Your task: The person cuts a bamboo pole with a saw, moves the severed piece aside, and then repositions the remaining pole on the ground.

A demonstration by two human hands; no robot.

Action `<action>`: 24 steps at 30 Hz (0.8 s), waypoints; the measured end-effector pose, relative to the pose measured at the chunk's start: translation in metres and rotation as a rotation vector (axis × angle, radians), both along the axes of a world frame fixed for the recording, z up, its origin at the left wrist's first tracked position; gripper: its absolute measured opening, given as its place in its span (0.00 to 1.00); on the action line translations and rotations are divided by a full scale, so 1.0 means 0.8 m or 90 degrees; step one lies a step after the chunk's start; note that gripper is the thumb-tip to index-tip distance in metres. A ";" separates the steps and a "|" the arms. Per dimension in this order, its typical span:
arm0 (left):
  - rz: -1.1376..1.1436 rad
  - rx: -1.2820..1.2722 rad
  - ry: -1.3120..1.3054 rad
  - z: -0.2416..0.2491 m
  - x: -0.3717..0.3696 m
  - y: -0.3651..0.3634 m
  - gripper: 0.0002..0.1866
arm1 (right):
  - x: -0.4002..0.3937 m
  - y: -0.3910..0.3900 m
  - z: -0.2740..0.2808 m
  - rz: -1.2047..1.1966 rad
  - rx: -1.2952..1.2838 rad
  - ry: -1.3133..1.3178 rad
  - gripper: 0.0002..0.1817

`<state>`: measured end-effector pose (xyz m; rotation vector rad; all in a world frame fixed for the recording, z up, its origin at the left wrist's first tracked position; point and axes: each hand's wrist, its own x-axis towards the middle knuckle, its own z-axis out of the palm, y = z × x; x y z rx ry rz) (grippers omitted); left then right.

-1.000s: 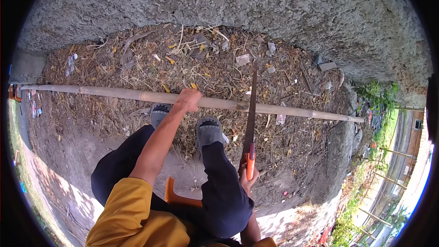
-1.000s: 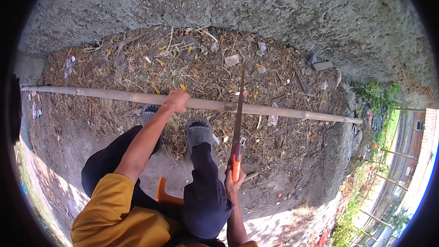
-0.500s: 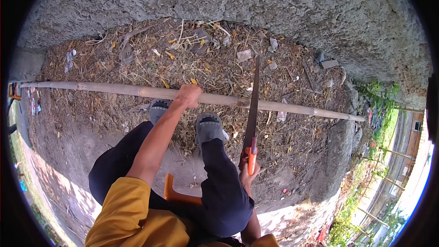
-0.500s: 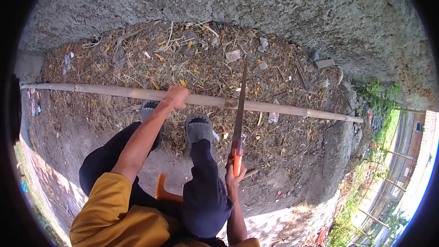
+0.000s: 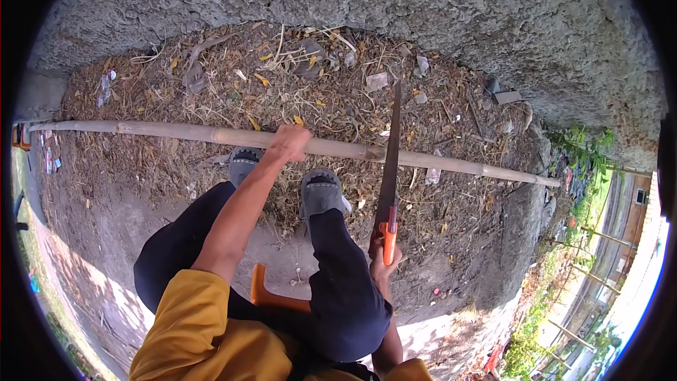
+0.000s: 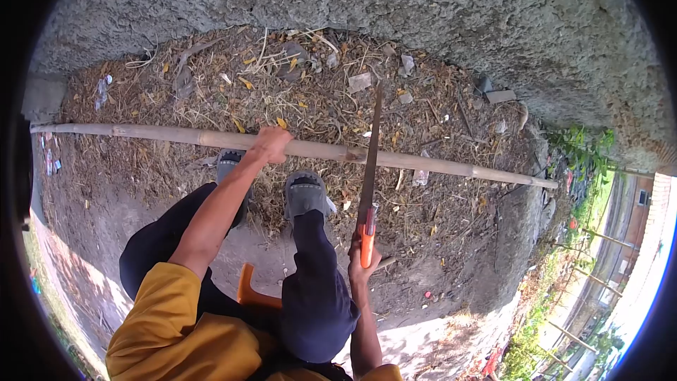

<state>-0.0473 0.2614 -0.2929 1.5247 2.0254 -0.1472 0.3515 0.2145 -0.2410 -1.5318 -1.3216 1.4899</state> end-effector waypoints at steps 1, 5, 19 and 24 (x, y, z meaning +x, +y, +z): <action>-0.007 0.002 0.006 -0.004 -0.003 0.001 0.17 | 0.001 -0.019 0.021 0.002 0.084 -0.034 0.08; 0.001 0.006 0.018 -0.009 0.010 -0.016 0.17 | 0.035 -0.078 0.043 -0.043 0.014 -0.161 0.10; -0.001 0.022 0.030 -0.008 0.004 -0.005 0.23 | 0.005 -0.047 0.032 -0.074 -0.010 -0.079 0.09; 0.016 0.043 0.038 0.000 0.010 -0.007 0.25 | 0.029 -0.037 0.018 0.009 0.032 -0.073 0.09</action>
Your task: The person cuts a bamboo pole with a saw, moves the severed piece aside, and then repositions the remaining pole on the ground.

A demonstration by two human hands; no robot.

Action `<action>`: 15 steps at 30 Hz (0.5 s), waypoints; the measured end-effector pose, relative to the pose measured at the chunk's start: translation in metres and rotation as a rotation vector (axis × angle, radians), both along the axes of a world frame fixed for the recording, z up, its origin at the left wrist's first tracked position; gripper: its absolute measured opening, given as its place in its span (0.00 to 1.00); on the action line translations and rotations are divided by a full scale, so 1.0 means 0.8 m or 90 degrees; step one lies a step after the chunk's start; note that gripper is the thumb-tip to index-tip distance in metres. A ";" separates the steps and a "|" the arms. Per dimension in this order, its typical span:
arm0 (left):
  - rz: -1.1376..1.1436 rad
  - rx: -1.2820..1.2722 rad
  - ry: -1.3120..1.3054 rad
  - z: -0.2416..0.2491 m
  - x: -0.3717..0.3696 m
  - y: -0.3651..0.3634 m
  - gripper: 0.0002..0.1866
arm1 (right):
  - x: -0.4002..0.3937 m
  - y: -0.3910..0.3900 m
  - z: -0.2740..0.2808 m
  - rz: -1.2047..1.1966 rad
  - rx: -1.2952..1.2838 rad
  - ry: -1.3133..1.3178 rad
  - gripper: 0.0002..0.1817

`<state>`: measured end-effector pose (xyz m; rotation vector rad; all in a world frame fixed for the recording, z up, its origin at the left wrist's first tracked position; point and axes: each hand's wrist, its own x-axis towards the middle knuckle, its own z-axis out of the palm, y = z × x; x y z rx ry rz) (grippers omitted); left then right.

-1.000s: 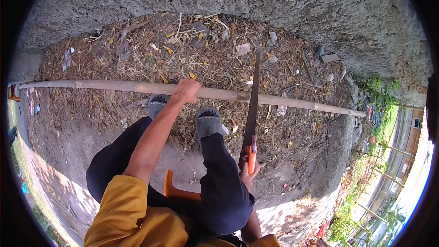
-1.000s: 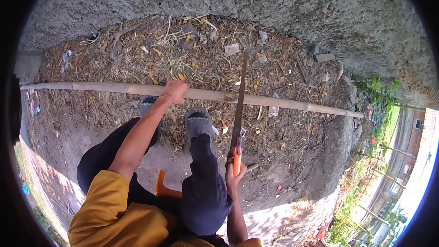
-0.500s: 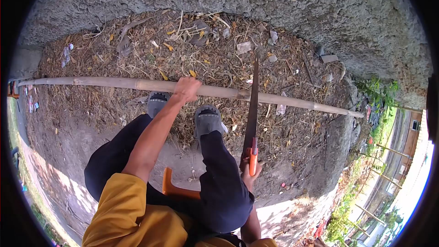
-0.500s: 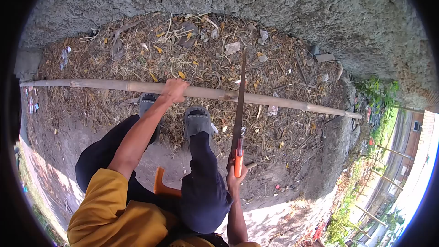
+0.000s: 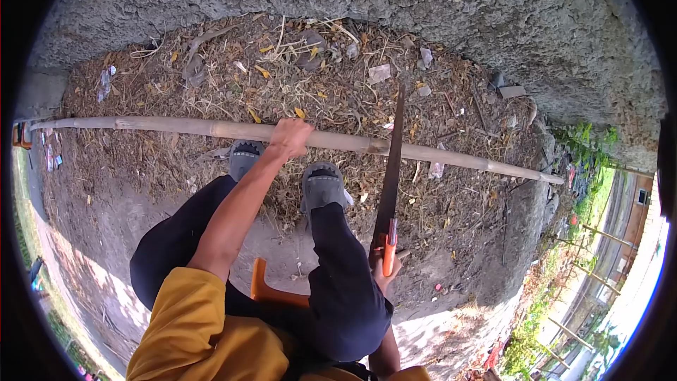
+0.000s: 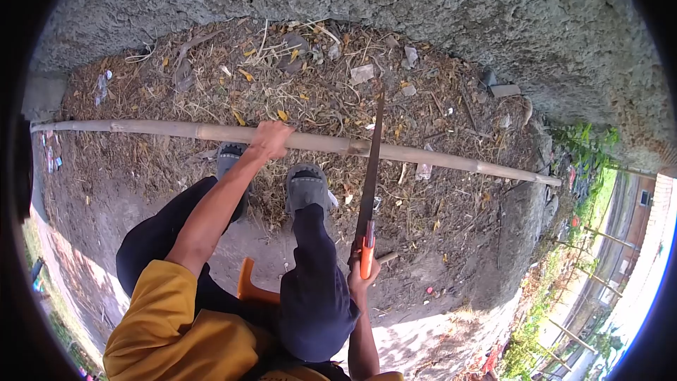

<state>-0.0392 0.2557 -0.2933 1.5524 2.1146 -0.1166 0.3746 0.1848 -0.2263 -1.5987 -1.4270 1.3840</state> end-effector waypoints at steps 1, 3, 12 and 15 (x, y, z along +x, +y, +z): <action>-0.001 -0.015 -0.001 0.001 0.000 0.000 0.25 | -0.014 0.018 -0.010 -0.001 0.020 0.036 0.10; 0.002 -0.029 0.001 0.006 -0.008 0.002 0.26 | -0.046 0.057 -0.025 0.018 0.064 0.028 0.10; -0.008 -0.032 -0.041 -0.002 -0.010 0.002 0.23 | -0.022 -0.003 -0.004 -0.076 -0.001 0.063 0.08; -0.006 -0.013 -0.044 0.000 -0.008 0.001 0.24 | -0.008 -0.015 0.007 -0.080 -0.013 0.015 0.07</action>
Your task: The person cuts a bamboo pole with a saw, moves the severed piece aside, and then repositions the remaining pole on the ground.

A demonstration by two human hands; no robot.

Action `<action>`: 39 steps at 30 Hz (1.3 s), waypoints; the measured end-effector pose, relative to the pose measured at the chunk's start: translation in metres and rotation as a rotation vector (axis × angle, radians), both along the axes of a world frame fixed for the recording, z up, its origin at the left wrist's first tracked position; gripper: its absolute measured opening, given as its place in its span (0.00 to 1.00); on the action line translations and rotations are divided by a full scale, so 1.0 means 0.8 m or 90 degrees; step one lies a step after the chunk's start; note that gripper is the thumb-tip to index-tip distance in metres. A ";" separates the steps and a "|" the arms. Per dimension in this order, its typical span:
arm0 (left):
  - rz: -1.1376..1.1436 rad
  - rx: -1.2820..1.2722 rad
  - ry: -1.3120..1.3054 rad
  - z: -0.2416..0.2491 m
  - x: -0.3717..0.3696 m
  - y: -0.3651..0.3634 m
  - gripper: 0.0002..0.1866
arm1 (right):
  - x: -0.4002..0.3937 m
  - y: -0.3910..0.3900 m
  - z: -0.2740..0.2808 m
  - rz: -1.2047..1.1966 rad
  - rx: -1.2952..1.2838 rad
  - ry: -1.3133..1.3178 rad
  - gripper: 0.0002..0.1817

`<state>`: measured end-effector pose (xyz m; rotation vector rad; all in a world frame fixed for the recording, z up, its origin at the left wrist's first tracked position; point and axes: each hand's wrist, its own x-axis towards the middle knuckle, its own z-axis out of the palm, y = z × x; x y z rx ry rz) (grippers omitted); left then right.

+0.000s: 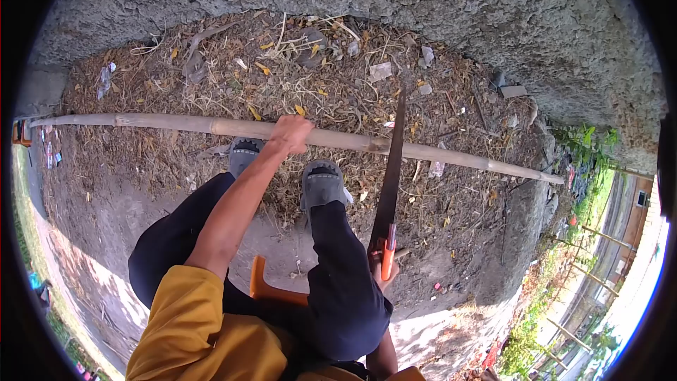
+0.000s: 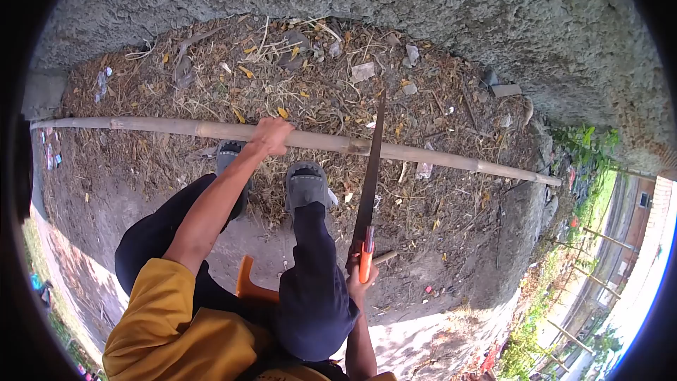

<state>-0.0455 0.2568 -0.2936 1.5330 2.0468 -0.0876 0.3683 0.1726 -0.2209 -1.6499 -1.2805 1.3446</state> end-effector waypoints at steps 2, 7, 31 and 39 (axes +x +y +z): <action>0.002 -0.008 0.013 0.002 0.000 0.006 0.22 | -0.020 0.051 -0.017 0.050 0.053 0.027 0.07; 0.003 -0.014 -0.002 0.006 -0.004 0.008 0.20 | -0.033 0.078 -0.038 0.113 0.055 0.066 0.08; -0.027 -0.147 -0.119 0.020 -0.031 0.035 0.22 | -0.030 0.031 -0.006 0.056 0.058 0.009 0.08; 0.002 -0.197 -0.151 0.024 -0.037 0.039 0.24 | -0.024 0.043 -0.044 0.091 0.066 -0.026 0.10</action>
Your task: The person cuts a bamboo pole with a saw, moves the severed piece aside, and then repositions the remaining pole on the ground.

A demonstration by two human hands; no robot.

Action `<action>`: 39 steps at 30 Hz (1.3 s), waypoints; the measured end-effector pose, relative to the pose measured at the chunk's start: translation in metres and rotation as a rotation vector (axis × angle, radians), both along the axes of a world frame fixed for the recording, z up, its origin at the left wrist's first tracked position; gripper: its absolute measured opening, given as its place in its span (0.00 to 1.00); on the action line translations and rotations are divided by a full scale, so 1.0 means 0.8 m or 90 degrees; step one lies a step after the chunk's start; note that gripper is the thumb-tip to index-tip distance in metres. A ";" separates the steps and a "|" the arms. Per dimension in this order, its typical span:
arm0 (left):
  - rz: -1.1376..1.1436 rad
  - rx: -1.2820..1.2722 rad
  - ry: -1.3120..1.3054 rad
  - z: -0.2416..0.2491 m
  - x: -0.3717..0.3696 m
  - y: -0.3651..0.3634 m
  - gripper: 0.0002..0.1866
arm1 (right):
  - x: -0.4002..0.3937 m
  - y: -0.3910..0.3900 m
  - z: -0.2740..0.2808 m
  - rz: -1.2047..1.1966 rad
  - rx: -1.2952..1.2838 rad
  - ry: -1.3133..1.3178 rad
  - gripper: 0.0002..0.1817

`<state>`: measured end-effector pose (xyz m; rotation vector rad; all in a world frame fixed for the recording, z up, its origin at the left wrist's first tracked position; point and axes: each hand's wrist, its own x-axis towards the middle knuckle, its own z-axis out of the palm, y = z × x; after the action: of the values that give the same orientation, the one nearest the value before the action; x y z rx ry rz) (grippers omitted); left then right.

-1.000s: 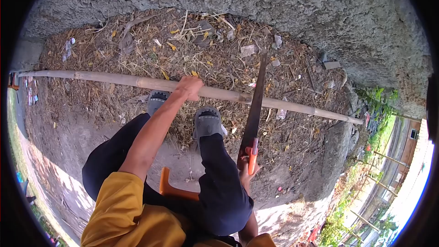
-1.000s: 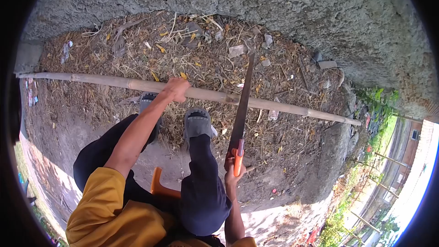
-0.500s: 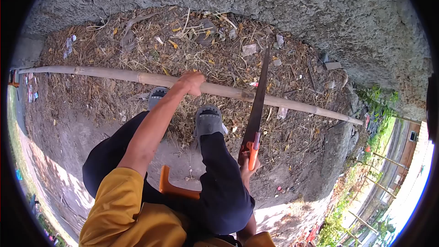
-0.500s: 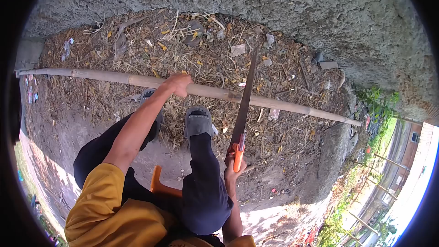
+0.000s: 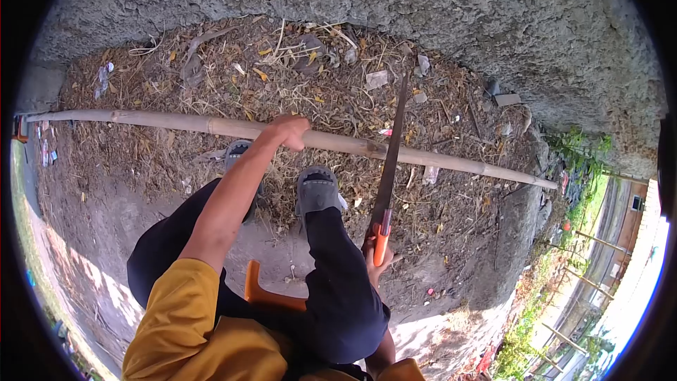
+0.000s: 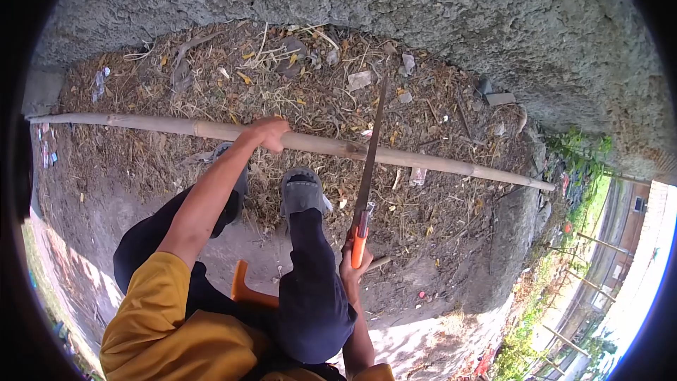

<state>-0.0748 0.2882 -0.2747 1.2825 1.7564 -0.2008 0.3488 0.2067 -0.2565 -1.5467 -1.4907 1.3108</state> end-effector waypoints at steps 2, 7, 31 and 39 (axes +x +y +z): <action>0.008 0.007 -0.001 0.013 -0.002 0.008 0.24 | 0.010 -0.024 0.022 -0.024 -0.007 0.020 0.10; 0.015 0.006 0.009 -0.001 -0.007 0.010 0.25 | 0.014 -0.017 0.022 -0.014 -0.005 0.018 0.10; 0.027 -0.095 -0.064 0.023 -0.009 0.015 0.20 | 0.045 -0.030 0.140 -0.082 0.012 -0.134 0.10; -0.022 0.022 0.011 0.006 -0.001 0.002 0.21 | 0.049 -0.026 0.115 -0.128 -0.156 0.011 0.14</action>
<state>-0.0753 0.2896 -0.2699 1.3399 1.7598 -0.2027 0.3880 0.1856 -0.1647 -1.7824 -1.1620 1.4234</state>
